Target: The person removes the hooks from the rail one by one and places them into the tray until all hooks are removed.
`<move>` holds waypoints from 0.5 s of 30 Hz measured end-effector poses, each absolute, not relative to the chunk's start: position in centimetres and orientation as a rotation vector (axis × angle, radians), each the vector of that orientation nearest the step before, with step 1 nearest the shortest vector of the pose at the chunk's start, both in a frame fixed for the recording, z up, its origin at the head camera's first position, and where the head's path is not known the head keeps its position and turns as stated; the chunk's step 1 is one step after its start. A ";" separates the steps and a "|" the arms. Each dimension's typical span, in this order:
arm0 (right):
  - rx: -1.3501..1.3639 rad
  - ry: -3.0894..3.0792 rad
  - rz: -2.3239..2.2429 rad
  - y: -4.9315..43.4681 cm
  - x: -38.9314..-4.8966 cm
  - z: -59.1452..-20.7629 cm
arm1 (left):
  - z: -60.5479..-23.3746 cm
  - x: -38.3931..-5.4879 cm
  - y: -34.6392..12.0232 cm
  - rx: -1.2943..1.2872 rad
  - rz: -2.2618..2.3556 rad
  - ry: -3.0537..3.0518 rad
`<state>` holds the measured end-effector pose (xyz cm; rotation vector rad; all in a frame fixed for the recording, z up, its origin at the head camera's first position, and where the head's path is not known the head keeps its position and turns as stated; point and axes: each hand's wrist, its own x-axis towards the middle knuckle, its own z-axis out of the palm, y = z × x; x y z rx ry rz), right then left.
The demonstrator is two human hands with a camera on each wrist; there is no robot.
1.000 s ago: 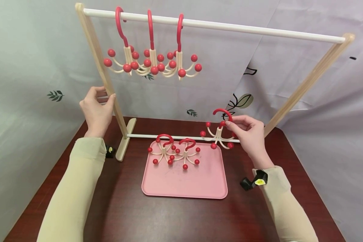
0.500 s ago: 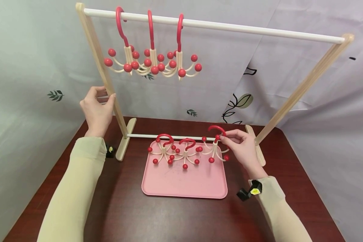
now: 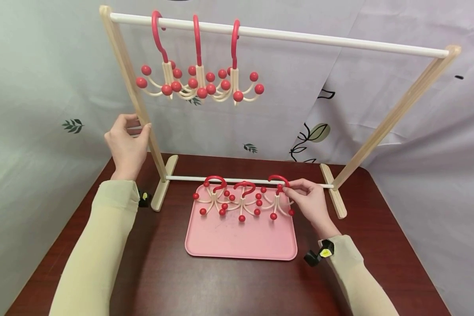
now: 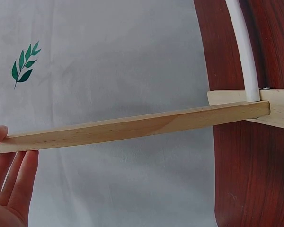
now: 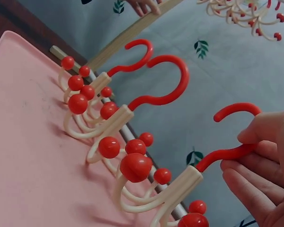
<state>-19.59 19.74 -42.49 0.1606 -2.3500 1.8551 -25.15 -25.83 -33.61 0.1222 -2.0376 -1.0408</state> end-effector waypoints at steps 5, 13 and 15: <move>0.145 -2.362 1.876 19.2 -19.7 -43.1 | -33.6 -25.2 -25.9 0.118 -1.044 -2.035; 0.128 -2.331 1.941 18.5 -19.9 -43.8 | -33.6 -25.2 -25.9 0.122 -1.041 -2.039; 0.120 -2.334 1.941 18.5 -20.0 -43.8 | -33.7 -25.2 -25.9 0.123 -1.045 -2.040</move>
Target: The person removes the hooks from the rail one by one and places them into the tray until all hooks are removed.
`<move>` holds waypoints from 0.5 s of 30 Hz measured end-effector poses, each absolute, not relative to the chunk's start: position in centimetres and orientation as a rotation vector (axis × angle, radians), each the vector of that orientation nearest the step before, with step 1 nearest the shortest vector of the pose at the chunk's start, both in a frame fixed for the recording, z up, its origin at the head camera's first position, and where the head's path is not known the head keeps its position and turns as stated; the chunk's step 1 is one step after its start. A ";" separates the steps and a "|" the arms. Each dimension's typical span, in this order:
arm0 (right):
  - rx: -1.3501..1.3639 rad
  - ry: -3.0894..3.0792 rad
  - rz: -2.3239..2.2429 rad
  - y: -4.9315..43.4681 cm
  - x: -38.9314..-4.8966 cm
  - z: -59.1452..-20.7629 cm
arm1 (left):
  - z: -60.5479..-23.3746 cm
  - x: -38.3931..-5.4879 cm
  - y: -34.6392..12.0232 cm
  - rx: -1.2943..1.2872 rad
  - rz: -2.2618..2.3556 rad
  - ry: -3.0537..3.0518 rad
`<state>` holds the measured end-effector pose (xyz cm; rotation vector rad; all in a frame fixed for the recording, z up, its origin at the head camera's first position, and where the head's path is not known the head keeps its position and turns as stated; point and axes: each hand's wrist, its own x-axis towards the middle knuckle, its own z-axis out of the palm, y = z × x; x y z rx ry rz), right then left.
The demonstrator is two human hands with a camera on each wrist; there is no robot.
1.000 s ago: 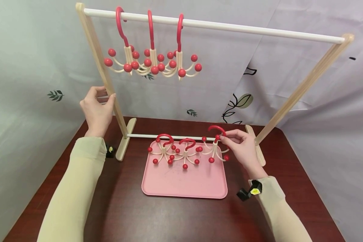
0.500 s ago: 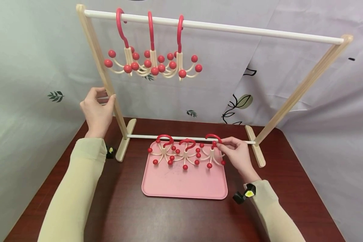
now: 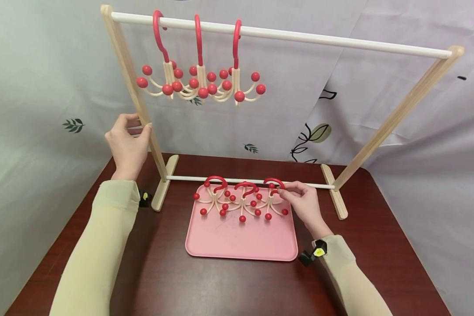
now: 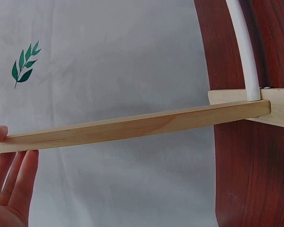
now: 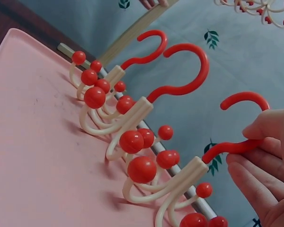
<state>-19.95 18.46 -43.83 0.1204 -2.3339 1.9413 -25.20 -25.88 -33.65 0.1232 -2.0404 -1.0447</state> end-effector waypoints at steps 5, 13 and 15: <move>0.108 -2.348 1.922 18.7 -20.0 -44.1 | -33.7 -25.2 -25.9 0.122 -1.048 -2.040; 0.158 -2.317 1.948 18.9 -20.0 -43.8 | -33.6 -25.2 -25.9 0.124 -1.048 -2.041; 0.201 -2.282 1.968 19.0 -20.0 -43.4 | -33.6 -25.2 -25.9 0.126 -1.050 -2.041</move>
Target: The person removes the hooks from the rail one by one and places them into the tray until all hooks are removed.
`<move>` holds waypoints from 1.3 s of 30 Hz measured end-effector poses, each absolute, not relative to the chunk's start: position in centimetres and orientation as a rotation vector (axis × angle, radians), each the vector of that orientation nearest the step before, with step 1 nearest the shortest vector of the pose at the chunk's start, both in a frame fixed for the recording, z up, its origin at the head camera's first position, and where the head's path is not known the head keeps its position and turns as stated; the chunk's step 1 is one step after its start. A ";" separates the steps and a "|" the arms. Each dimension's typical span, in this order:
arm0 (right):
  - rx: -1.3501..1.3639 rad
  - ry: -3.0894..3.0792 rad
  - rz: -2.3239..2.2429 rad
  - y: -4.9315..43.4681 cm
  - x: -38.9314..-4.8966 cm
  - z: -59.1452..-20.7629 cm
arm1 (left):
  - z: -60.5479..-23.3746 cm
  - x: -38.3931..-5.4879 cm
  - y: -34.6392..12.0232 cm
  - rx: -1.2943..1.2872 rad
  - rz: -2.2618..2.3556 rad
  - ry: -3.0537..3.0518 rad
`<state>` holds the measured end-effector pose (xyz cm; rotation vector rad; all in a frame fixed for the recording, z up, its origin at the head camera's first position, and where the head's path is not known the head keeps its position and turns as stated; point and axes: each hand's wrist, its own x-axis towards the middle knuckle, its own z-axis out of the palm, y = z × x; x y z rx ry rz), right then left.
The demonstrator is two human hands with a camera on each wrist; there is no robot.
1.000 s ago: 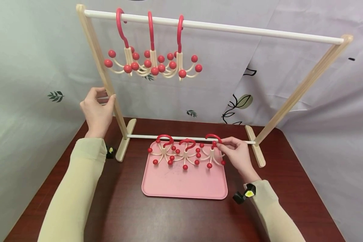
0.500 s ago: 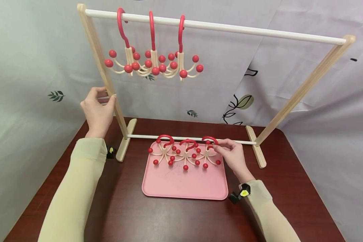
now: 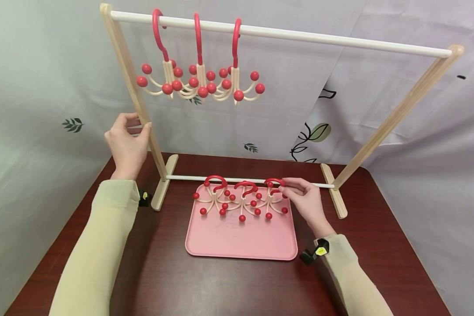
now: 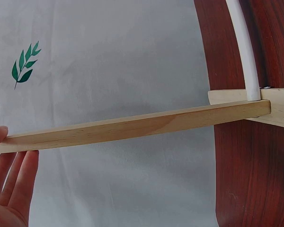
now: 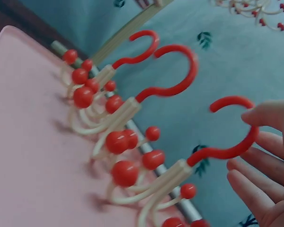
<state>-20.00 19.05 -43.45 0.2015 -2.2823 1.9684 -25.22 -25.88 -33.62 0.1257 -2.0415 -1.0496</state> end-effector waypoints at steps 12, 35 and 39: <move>0.337 -2.076 1.990 19.0 -20.0 -39.2 | -33.5 -25.0 -25.7 0.147 -1.064 -2.051; 0.719 -1.742 1.977 11.6 -20.4 -27.0 | -33.6 -25.1 -25.8 0.146 -1.057 -2.043; 0.749 -1.694 1.978 10.5 -21.1 -24.4 | -33.3 -25.0 -25.8 0.160 -1.076 -2.040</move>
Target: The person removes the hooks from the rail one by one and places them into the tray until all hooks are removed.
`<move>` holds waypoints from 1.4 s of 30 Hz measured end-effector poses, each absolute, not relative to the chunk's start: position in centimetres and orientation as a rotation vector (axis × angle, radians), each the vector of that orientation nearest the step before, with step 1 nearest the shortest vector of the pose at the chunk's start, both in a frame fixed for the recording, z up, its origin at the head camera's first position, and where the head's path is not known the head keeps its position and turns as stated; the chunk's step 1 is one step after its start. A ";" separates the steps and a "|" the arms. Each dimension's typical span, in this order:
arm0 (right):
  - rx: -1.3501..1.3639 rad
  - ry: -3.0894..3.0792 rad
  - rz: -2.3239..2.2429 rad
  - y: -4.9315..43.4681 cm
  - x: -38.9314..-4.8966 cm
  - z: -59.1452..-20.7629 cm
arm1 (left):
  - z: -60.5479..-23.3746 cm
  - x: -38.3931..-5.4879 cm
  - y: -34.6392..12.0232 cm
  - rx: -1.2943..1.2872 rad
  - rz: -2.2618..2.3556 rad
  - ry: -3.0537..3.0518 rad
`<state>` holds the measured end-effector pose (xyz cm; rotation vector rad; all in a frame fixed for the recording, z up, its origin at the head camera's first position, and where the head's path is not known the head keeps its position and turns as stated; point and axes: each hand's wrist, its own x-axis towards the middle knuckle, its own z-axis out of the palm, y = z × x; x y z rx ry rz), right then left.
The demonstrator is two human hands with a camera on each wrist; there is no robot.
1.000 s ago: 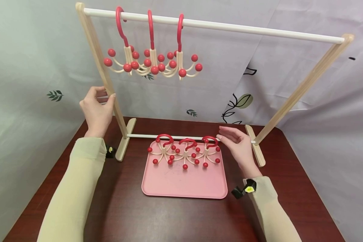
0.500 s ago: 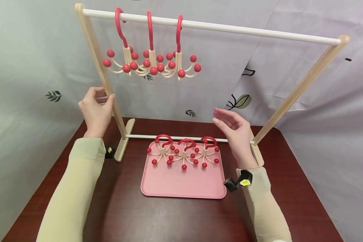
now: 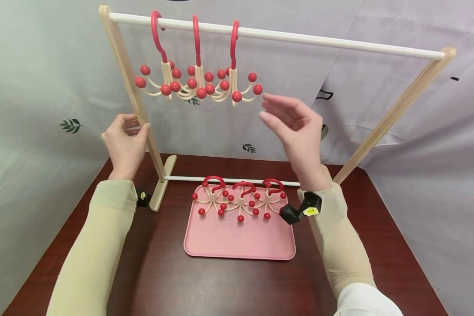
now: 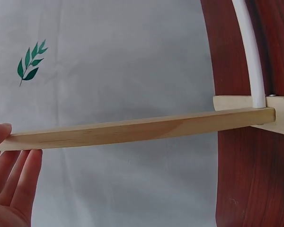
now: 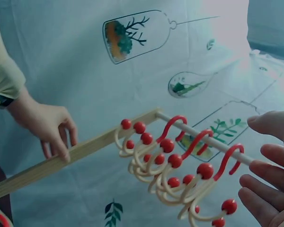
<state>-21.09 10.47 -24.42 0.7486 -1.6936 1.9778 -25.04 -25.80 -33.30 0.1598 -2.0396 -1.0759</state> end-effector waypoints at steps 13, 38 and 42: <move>0.640 -1.744 1.962 6.6 -22.5 -17.5 | -33.0 -24.7 -26.1 0.202 -1.239 -2.019; 0.391 -2.023 1.672 4.1 -27.1 -16.6 | -32.9 -24.8 -26.0 0.222 -1.225 -2.017; 0.394 -2.012 1.678 4.1 -27.1 -16.6 | -32.8 -24.7 -25.8 0.218 -1.219 -2.019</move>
